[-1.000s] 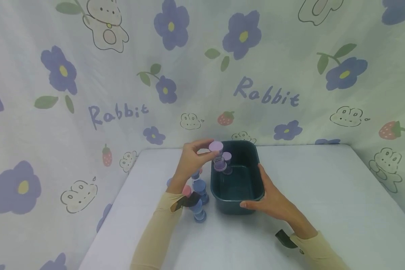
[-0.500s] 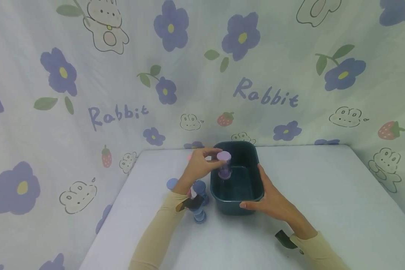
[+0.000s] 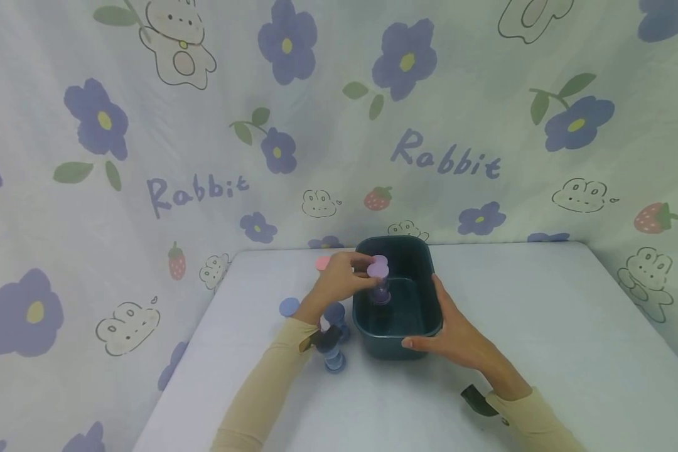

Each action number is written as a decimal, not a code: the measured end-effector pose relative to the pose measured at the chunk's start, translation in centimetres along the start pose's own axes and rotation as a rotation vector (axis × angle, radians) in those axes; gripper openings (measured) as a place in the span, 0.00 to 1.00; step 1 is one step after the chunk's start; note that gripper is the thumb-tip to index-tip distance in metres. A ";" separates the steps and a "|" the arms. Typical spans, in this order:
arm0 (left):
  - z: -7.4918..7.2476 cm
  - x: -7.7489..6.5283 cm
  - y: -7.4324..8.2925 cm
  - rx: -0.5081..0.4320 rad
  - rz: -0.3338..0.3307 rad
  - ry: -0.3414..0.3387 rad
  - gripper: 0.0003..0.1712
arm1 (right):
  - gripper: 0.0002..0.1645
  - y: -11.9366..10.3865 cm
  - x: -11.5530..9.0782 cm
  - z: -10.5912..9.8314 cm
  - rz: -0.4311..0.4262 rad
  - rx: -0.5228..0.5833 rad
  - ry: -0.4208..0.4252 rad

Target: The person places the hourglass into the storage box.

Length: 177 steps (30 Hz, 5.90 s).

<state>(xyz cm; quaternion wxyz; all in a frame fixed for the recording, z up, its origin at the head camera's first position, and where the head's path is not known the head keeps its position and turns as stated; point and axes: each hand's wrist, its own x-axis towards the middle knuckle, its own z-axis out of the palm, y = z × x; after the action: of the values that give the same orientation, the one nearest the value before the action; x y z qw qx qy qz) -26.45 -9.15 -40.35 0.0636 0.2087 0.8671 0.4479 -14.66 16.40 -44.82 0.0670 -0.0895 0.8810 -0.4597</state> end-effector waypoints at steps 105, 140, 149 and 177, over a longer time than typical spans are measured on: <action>-8.5 -5.3 2.3 0.269 0.297 0.212 0.25 | 0.82 0.2 -0.1 -0.1 -0.021 0.029 -0.001; -6.5 -14.1 -11.7 -0.072 -0.082 0.469 0.33 | 0.82 0.4 0.0 -0.1 -0.024 0.047 -0.002; -5.9 -14.1 -13.2 -0.106 -0.114 0.435 0.34 | 0.82 0.3 0.0 -0.1 -0.016 0.044 0.001; -4.7 -14.2 -13.2 -0.189 -0.105 0.458 0.28 | 0.82 0.4 0.1 -0.1 -0.013 0.046 -0.006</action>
<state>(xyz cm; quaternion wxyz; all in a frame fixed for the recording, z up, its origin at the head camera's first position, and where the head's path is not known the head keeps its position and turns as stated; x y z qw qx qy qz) -19.06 -25.38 -49.25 -0.0923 0.0496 0.8228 0.5585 -14.80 16.70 -45.13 0.0686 -0.0950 0.8695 -0.4799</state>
